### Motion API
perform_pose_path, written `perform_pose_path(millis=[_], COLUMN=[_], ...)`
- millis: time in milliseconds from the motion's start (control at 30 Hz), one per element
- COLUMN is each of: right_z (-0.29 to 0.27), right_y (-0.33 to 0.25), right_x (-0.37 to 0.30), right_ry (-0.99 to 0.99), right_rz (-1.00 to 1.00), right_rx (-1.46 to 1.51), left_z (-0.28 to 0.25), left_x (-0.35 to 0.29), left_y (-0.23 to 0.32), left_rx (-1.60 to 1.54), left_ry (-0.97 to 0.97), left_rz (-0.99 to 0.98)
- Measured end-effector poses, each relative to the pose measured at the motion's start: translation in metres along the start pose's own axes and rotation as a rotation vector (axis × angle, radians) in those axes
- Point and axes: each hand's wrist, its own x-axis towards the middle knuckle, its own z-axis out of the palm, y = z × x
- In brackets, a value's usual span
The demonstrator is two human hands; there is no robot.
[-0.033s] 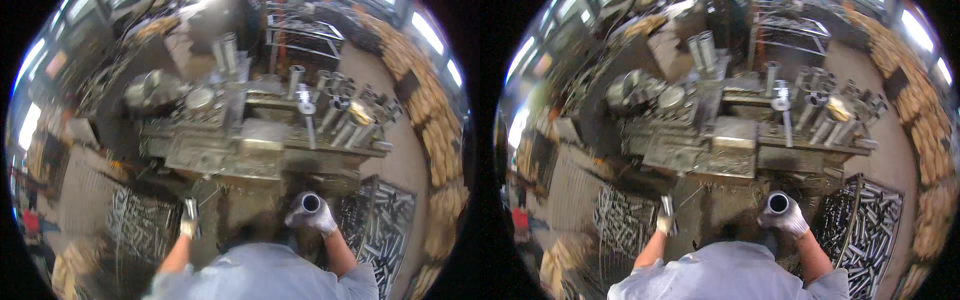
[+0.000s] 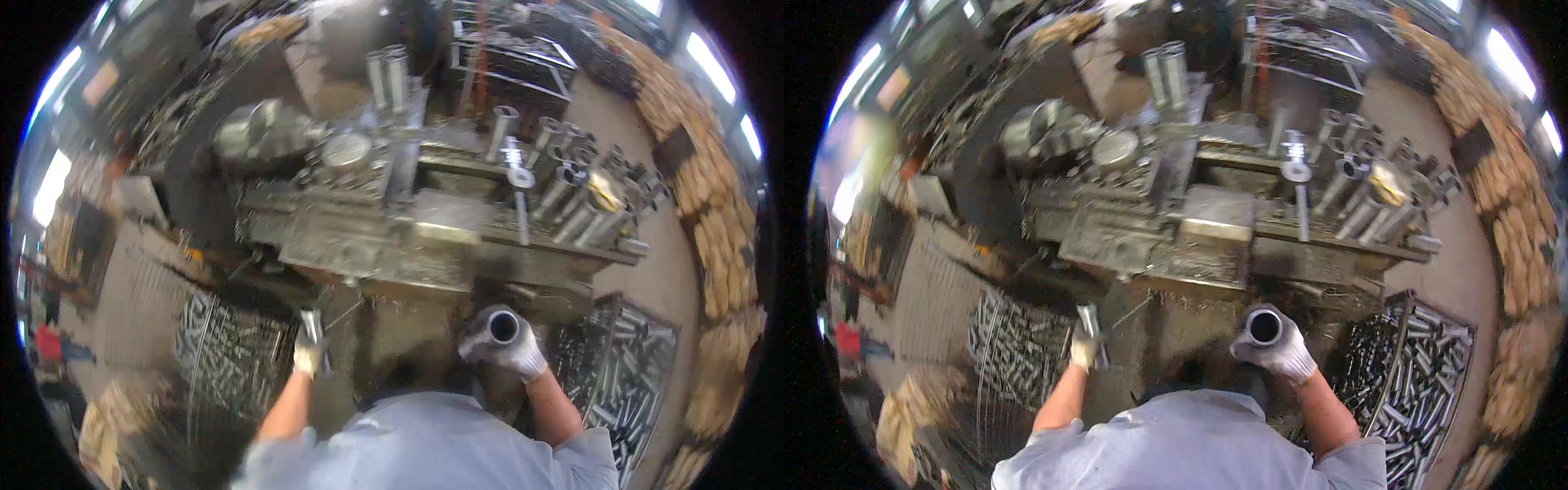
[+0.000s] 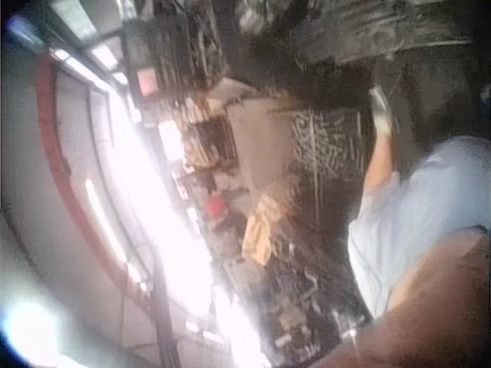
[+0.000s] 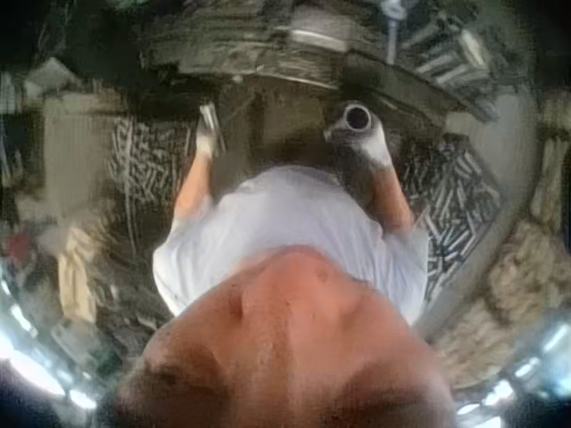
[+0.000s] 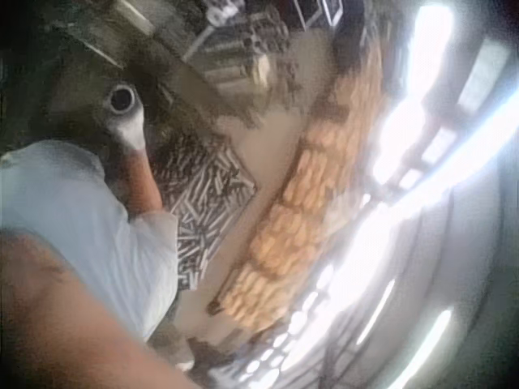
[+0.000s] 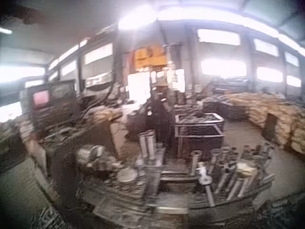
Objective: The person repeatedly picks up cylindrical metal parts from a wire basket, places them into a lathe chuck, and then removes them to place them into a second basket. The cycle of loading and unloading parts is repeated continuously.
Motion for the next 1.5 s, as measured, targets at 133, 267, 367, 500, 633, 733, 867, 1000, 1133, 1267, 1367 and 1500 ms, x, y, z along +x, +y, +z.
perform_pose_path(millis=[133, 267, 367, 500, 633, 733, 867, 1000, 1133, 1267, 1367, 1500], right_z=[0.095, 0.158, 0.183, 0.202, 0.212, 0.197, 0.152, 0.128, 0.161, 0.197, 0.213, 0.212], right_y=[-0.062, -0.093, -0.105, -0.089, -0.064, -0.086, -0.159, -0.232, -0.261, -0.255, -0.243, -0.246], right_x=[0.098, 0.167, 0.205, 0.238, 0.244, 0.237, 0.224, 0.275, 0.404, 0.524, 0.56, 0.557], right_ry=[-0.095, -0.111, -0.093, 0.02, 0.076, 0.006, -0.152, 0.073, 0.06, -0.158, -0.416, -0.388], right_rz=[-0.185, -0.292, -0.34, -0.265, -0.352, -0.174, -0.249, -0.317, -0.557, -0.052, 0.167, 0.346], right_rx=[-0.151, -0.187, -0.215, -0.256, -0.204, -0.383, -0.675, -0.587, -0.813, -1.047, -1.1, -0.807], left_z=[-0.061, -0.105, -0.111, -0.073, -0.044, -0.047, -0.093, -0.171, -0.233, -0.238, -0.218, -0.199], left_x=[0.055, 0.105, 0.146, 0.206, 0.229, 0.228, 0.225, 0.264, 0.347, 0.382, 0.394, 0.42], left_y=[0.109, 0.198, 0.242, 0.251, 0.23, 0.219, 0.21, 0.236, 0.292, 0.292, 0.28, 0.284], left_rx=[-0.396, -0.301, -0.282, -0.121, -0.423, -0.176, -0.287, -0.22, 0.129, 0.611, 0.697, 0.746], left_ry=[0.06, 0.26, 0.187, 0.116, -0.077, -0.167, -0.37, -0.227, 0.267, 0.07, 0.237, 0.478], left_rz=[0.152, 0.308, 0.374, 0.571, 0.582, 0.735, 0.757, 0.902, 1.055, 1.022, 1.019, 1.04])
